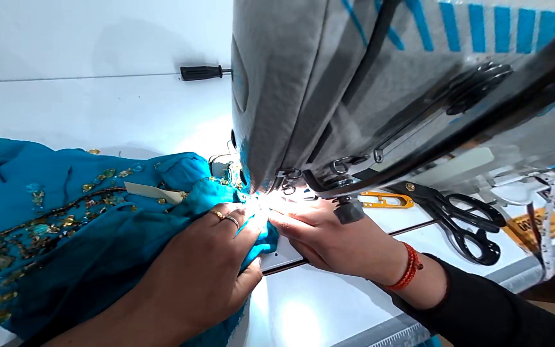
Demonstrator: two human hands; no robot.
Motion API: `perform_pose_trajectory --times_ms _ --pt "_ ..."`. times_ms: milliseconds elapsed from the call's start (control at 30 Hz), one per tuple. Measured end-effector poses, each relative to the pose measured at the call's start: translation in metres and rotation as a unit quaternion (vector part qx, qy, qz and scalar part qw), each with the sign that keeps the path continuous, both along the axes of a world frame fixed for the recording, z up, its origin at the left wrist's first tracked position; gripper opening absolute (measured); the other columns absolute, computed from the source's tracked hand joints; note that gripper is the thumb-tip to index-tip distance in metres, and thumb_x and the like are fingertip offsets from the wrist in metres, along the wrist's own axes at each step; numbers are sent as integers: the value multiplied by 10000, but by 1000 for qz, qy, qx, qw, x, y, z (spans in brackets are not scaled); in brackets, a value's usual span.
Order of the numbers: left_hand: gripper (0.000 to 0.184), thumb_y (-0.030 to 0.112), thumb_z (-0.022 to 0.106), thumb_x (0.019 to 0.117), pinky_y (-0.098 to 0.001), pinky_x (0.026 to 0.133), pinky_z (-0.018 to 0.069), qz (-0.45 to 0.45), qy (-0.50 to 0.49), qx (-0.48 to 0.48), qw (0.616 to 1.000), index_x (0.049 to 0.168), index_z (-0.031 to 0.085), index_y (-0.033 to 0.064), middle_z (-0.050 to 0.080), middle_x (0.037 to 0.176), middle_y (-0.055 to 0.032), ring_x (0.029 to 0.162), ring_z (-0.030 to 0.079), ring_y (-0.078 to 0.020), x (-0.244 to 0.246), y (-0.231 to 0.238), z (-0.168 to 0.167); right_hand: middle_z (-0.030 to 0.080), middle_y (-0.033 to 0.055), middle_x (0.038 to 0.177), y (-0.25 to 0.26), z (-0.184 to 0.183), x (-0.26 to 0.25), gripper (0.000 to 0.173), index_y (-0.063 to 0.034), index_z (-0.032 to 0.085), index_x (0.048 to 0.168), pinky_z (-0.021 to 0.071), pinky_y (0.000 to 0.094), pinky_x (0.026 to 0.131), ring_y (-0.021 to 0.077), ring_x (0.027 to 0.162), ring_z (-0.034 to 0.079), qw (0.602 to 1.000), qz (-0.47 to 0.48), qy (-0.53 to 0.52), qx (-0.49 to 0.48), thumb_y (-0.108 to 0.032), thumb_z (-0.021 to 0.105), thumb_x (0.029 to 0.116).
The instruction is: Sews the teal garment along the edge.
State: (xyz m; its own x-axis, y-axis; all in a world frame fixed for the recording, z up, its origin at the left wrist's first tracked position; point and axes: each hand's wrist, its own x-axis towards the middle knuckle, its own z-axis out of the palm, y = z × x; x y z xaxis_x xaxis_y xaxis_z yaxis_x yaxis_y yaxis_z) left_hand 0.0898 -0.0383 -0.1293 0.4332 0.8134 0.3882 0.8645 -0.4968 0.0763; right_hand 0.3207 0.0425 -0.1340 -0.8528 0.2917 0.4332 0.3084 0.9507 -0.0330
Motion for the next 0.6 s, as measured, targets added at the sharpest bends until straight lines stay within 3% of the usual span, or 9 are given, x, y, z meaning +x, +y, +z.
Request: perform_pose_trajectory --times_ms 367,600 --pt "478 421 416 941 -370 935 546 2 -15 -8 1000 1062 788 146 752 1128 -64 1155 678 -245 -1 2 -1 750 7 924 1 -1 0 317 -184 786 1126 473 356 717 168 816 663 1000 -13 -5 0 -189 503 982" --pt "435 411 436 928 -353 893 552 1 -41 -5 999 1051 784 179 751 1033 -30 1099 685 -219 -1 5 -1 742 5 896 1 -1 0 323 -177 779 1145 461 362 687 172 769 652 1000 -19 -17 5 -200 500 985"
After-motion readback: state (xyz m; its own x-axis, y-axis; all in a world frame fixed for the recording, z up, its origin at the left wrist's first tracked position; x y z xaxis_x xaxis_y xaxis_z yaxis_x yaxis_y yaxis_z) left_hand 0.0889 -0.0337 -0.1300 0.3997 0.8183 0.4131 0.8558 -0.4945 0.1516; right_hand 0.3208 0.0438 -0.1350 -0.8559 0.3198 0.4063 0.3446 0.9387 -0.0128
